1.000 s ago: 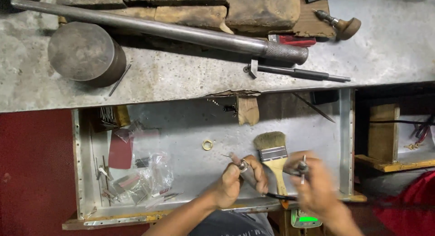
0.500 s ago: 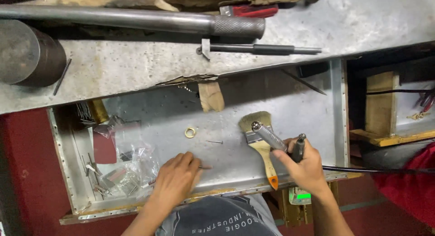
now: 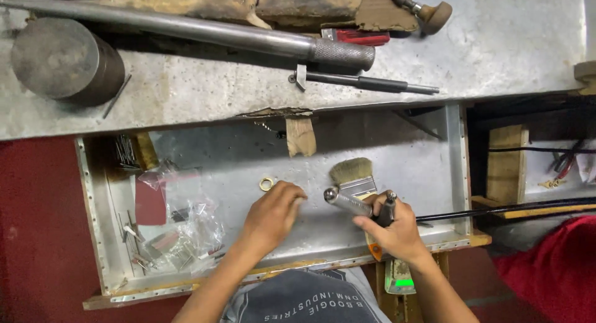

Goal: Using a handheld rotary tool with a polishing bit to smooth and finish the interior surface of a ring at a jewelry workbench.

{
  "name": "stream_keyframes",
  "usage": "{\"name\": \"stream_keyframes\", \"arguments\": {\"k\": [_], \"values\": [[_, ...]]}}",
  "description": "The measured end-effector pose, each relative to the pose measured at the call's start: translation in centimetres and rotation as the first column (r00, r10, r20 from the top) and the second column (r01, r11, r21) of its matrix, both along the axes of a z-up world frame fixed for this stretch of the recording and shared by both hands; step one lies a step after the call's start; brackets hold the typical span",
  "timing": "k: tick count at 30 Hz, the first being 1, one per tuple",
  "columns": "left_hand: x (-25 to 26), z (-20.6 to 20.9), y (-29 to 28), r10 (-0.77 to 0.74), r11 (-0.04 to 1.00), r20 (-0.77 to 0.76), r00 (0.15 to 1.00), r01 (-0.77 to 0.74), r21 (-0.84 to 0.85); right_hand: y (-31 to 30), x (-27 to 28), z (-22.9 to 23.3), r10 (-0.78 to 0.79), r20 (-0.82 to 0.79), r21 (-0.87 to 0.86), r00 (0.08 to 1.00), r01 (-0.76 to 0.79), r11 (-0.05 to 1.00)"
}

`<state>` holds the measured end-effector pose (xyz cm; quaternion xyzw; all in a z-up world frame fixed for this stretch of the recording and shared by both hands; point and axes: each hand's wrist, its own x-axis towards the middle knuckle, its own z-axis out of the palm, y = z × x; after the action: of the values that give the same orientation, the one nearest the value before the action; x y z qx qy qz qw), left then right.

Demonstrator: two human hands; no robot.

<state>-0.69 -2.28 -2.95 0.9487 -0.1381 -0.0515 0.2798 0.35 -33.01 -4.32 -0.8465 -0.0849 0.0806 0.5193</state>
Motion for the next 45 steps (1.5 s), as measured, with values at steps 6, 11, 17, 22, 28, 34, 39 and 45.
{"name": "stream_keyframes", "arguments": {"k": [6, 11, 17, 22, 28, 34, 39, 45], "values": [[0.4, 5.6, 3.7, 0.123, 0.237, -0.557, 0.822, -0.569, -0.787, 4.6, -1.9, 1.6, 0.021, -0.094, -0.061, 0.995, -0.026, 0.998], [1.9, 7.7, 5.9, 0.054, 0.252, -0.505, 0.862, -0.501, -0.828, 9.3, -2.8, 4.0, -0.056, 0.045, 0.045, 0.997, 0.054, 0.998], [4.0, 9.3, 8.0, -0.123, 0.330, -0.329, 0.936, -0.274, -0.903, 11.8, -5.0, 5.2, -0.168, 0.013, 0.032, 0.986, 0.168, 0.985], [3.1, 10.0, 7.0, -0.129, 0.433, -0.259, 0.957, -0.180, -0.883, 11.6, -6.0, 6.8, -0.188, 0.043, 0.087, 0.981, 0.183, 0.979], [0.0, 11.1, 2.9, -0.239, 0.300, -0.248, 0.939, -0.172, -0.938, 11.3, -6.6, 5.1, -0.175, -0.007, 0.272, 0.985, 0.170, 0.947], [-0.9, 10.5, -0.8, -0.207, 0.020, -0.198, 0.958, -0.199, -0.980, 11.2, -2.3, 11.0, 0.140, 0.381, 0.044, 0.914, -0.169, 0.985], [0.6, 9.2, 0.0, -0.327, -0.074, -0.139, 0.935, -0.172, -0.982, 8.9, 1.4, 18.2, 0.352, 0.388, -0.382, 0.852, -0.200, 0.902], [3.0, 10.4, 0.6, -0.547, -0.016, -0.280, 0.789, -0.345, -0.939, 9.1, 5.7, 22.1, 0.417, 0.583, -0.285, 0.698, -0.305, 0.909]]}}
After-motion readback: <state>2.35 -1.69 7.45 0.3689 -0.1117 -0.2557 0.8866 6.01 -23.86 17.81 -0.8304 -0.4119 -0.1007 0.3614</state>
